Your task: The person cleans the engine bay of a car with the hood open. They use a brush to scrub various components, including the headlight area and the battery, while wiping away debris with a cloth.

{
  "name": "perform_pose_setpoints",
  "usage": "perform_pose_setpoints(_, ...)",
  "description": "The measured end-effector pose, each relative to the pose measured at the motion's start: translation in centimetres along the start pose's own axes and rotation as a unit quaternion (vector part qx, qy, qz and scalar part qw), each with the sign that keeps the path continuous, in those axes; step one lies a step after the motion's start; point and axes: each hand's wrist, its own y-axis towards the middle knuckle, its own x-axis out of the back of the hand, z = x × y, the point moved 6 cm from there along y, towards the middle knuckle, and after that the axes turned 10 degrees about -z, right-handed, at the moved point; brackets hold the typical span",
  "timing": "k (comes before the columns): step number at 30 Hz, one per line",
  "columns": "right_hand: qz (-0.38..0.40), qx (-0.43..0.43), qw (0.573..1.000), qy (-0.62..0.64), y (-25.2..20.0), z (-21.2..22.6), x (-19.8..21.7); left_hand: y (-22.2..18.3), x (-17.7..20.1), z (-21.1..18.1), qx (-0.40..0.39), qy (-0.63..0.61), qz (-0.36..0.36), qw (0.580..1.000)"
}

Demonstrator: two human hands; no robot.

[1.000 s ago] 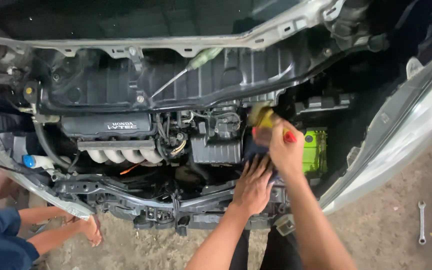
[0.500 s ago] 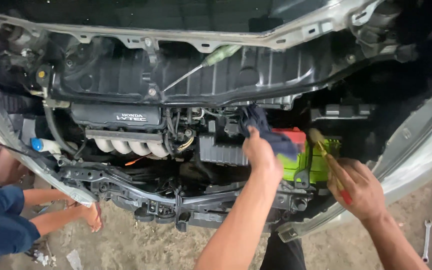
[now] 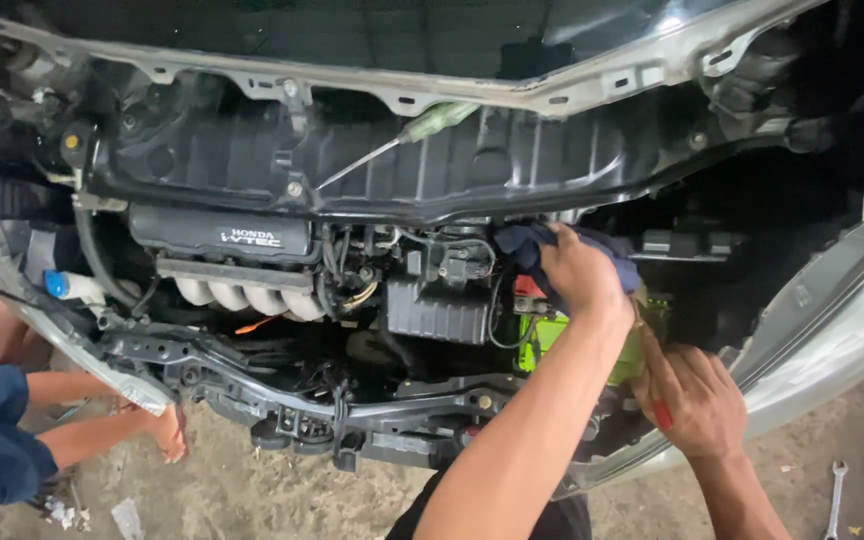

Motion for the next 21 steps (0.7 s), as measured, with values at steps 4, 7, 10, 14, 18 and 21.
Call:
perform_pose_setpoints(4,-0.003,0.014,1.0,-0.021,0.7,0.1,0.2,-1.2,4.1,-1.0,-0.217,0.26,0.071,0.938)
perform_pose_setpoints(7,0.006,-0.006,1.0,-0.025,0.2,-0.3,-0.1,-3.2,3.9,-2.5,-0.594,0.274,0.175,0.736)
perform_pose_setpoints(10,0.015,0.007,1.0,-0.011,-0.7,0.0,-0.3,-3.3,1.9,-2.2,-0.72,0.406,0.234,0.511)
perform_pose_setpoints(14,0.018,-0.002,1.0,-0.023,-0.5,-0.7,-0.7,-0.6,-1.2,-0.8,-0.832,0.477,0.138,0.246)
perform_pose_setpoints(18,-0.085,0.008,0.996,0.025,-0.2,-0.3,-0.2,5.6,-4.1,2.5,-0.85,0.513,0.112,0.042)
perform_pose_setpoints(21,-0.091,0.008,0.995,0.026,0.2,-0.1,-0.1,5.1,-4.4,2.1,-0.856,0.508,0.087,-0.046)
